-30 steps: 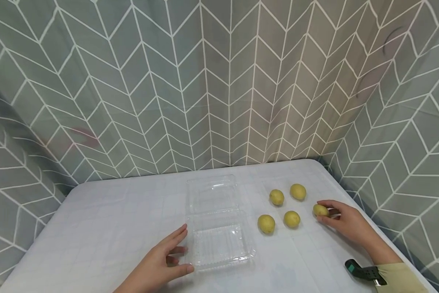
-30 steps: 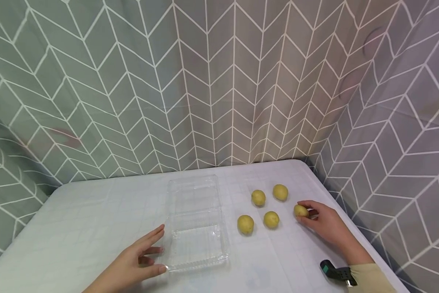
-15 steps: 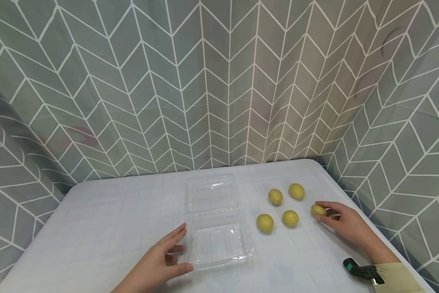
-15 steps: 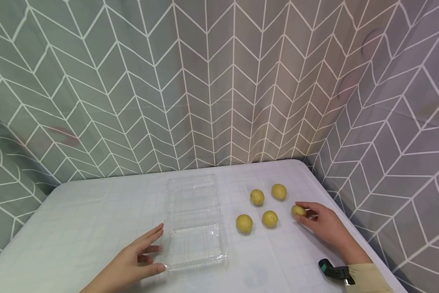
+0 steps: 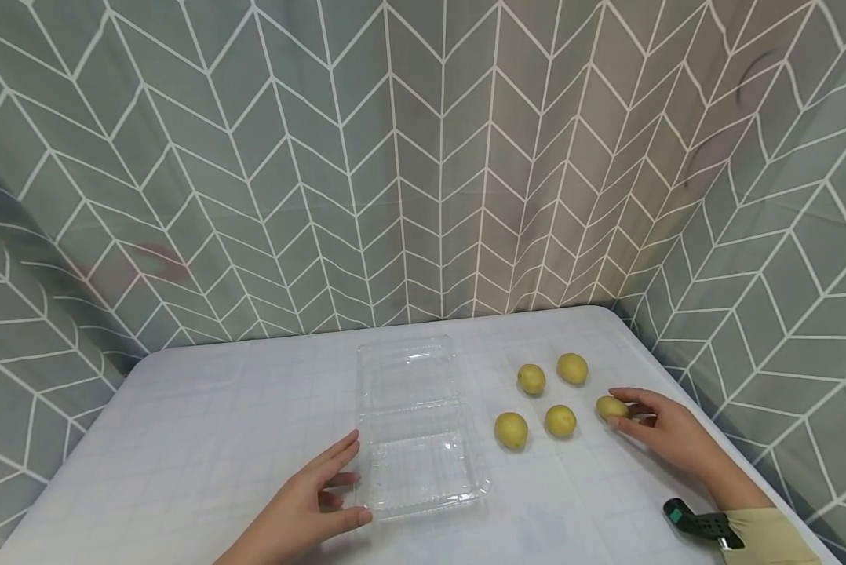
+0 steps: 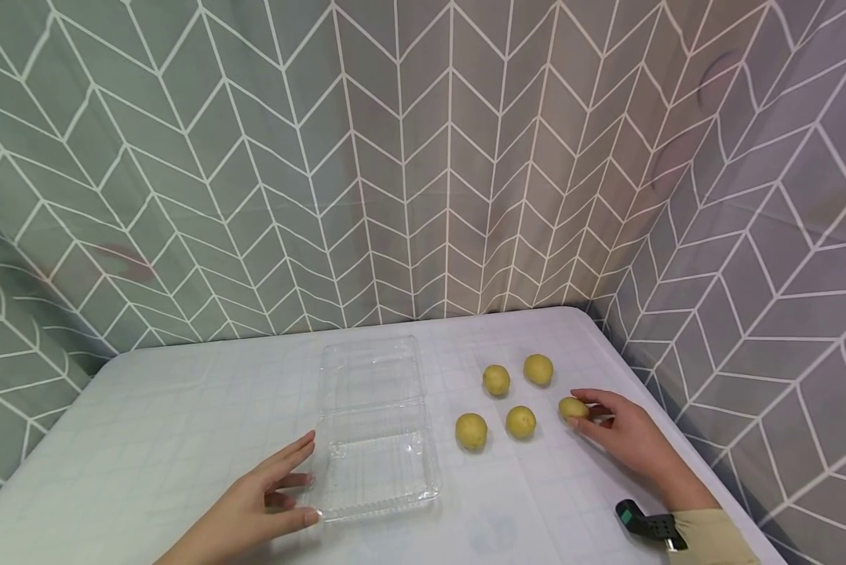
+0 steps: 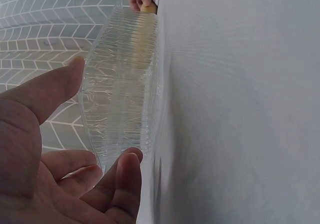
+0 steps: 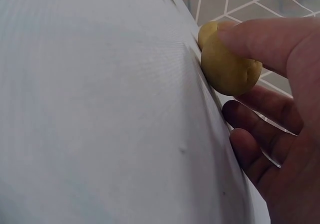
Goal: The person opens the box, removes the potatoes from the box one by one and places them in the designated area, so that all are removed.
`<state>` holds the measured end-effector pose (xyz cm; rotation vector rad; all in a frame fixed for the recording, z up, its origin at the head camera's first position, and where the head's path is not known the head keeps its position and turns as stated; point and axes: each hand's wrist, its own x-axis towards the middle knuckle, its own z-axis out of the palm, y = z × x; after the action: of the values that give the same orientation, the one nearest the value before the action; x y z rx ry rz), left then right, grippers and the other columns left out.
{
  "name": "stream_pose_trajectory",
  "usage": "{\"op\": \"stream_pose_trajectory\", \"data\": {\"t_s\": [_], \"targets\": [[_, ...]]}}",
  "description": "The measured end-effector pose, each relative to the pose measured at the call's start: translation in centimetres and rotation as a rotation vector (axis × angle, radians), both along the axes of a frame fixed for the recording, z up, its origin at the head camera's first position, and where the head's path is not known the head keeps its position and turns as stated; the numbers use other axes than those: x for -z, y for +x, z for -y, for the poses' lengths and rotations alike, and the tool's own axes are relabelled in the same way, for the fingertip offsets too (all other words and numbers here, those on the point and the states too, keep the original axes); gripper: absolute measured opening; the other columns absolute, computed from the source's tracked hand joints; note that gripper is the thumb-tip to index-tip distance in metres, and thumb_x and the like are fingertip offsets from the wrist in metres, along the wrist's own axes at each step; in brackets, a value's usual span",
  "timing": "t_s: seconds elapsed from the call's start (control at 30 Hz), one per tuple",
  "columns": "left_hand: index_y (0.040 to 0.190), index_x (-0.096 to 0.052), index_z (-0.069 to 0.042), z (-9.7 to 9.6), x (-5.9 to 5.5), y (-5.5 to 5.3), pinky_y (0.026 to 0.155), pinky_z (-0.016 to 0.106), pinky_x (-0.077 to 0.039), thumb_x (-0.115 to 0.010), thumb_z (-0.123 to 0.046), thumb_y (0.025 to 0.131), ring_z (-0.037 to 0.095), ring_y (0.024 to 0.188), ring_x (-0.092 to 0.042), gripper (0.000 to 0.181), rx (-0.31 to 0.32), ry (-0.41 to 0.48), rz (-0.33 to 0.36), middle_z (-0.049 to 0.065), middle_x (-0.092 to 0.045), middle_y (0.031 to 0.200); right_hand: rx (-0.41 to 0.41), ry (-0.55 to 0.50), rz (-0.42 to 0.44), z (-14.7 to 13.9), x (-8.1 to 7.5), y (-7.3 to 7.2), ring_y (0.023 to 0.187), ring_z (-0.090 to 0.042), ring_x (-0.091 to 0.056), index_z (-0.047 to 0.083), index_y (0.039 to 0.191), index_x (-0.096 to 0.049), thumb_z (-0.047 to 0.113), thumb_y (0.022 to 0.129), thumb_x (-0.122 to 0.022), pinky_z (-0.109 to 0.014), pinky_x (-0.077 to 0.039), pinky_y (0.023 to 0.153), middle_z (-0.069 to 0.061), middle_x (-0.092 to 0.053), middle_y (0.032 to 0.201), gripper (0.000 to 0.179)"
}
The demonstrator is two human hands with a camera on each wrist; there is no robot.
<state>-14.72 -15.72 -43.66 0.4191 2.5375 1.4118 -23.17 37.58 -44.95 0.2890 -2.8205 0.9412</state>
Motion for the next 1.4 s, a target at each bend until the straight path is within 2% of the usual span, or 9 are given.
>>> {"op": "stream_pose_trajectory", "data": {"t_s": [0.23, 0.43, 0.77, 0.97, 1.1, 1.2, 1.27, 1.4], "targets": [[0.153, -0.038, -0.012, -0.13, -0.15, 0.02, 0.083, 0.023, -0.053, -0.083, -0.041, 0.079, 0.019, 0.120, -0.058, 0.092, -0.009, 0.007, 0.009, -0.002, -0.026, 0.161, 0.007, -0.009, 0.014, -0.16, 0.02, 0.17, 0.097, -0.016, -0.063, 0.006, 0.128, -0.064, 0.030, 0.089, -0.076, -0.024, -0.054, 0.075, -0.010, -0.068, 0.116, 0.047], [0.153, -0.037, -0.008, -0.08, -0.35, -0.18, 0.084, 0.022, -0.053, -0.082, -0.040, 0.081, 0.023, 0.122, -0.057, 0.090, -0.005, 0.021, 0.032, 0.001, -0.025, 0.161, 0.015, -0.009, 0.020, -0.27, 0.14, 0.18, 0.099, -0.021, -0.063, 0.007, 0.126, -0.065, 0.034, 0.089, -0.075, -0.025, -0.054, 0.076, -0.009, -0.068, 0.115, 0.047], [0.153, -0.036, -0.007, 0.10, 0.06, -0.07, 0.089, 0.027, -0.053, -0.076, -0.035, 0.088, 0.023, 0.121, -0.058, 0.081, 0.011, 0.080, -0.033, 0.003, -0.026, 0.160, 0.014, -0.004, 0.014, -0.47, 0.24, 0.05, 0.099, -0.019, -0.063, 0.008, 0.126, -0.065, 0.036, 0.090, -0.074, -0.024, -0.054, 0.077, -0.007, -0.068, 0.115, 0.047], [0.150, -0.042, -0.009, 0.05, -0.21, 0.07, 0.087, 0.026, -0.053, -0.073, -0.032, 0.091, 0.025, 0.118, -0.060, 0.071, -0.045, 0.131, -0.060, 0.009, -0.035, 0.156, 0.006, -0.014, 0.013, -0.31, 0.33, 0.20, 0.099, -0.023, -0.063, 0.005, 0.126, -0.065, 0.034, 0.090, -0.075, -0.024, -0.054, 0.076, -0.009, -0.068, 0.114, 0.047], [0.147, -0.049, -0.013, -0.13, -0.33, 0.03, 0.087, 0.026, -0.053, -0.071, -0.031, 0.093, 0.020, 0.117, -0.061, 0.061, -0.112, 0.143, -0.044, 0.003, -0.040, 0.154, 0.015, -0.002, 0.015, -0.35, 0.39, 0.16, 0.098, -0.022, -0.063, 0.007, 0.126, -0.065, 0.035, 0.090, -0.075, -0.024, -0.054, 0.076, -0.007, -0.068, 0.114, 0.047], [0.141, -0.056, -0.016, -0.21, -0.27, 0.01, 0.088, 0.026, -0.052, -0.070, -0.030, 0.094, 0.013, 0.110, -0.064, 0.051, -0.165, 0.131, -0.076, -0.003, -0.045, 0.150, 0.020, 0.010, 0.016, -0.42, 0.40, 0.07, 0.099, -0.021, -0.063, 0.007, 0.126, -0.065, 0.037, 0.090, -0.074, -0.025, -0.054, 0.076, -0.007, -0.068, 0.114, 0.048], [0.138, -0.060, -0.015, -0.20, -0.18, -0.01, 0.089, 0.026, -0.052, -0.069, -0.029, 0.095, 0.011, 0.107, -0.065, 0.046, -0.180, 0.116, -0.127, -0.003, -0.047, 0.148, 0.016, 0.012, 0.015, -0.45, 0.40, -0.01, 0.099, -0.022, -0.063, 0.007, 0.126, -0.065, 0.038, 0.090, -0.074, -0.025, -0.054, 0.076, -0.007, -0.068, 0.114, 0.049], [0.134, -0.063, -0.015, -0.10, -0.03, -0.07, 0.090, 0.027, -0.052, -0.067, -0.030, 0.096, 0.010, 0.115, -0.060, 0.041, -0.191, 0.119, -0.182, -0.003, -0.049, 0.146, 0.008, 0.014, 0.012, -0.37, 0.36, -0.07, 0.099, -0.022, -0.063, 0.007, 0.126, -0.065, 0.040, 0.089, -0.074, -0.025, -0.054, 0.076, -0.007, -0.068, 0.114, 0.051]]}}
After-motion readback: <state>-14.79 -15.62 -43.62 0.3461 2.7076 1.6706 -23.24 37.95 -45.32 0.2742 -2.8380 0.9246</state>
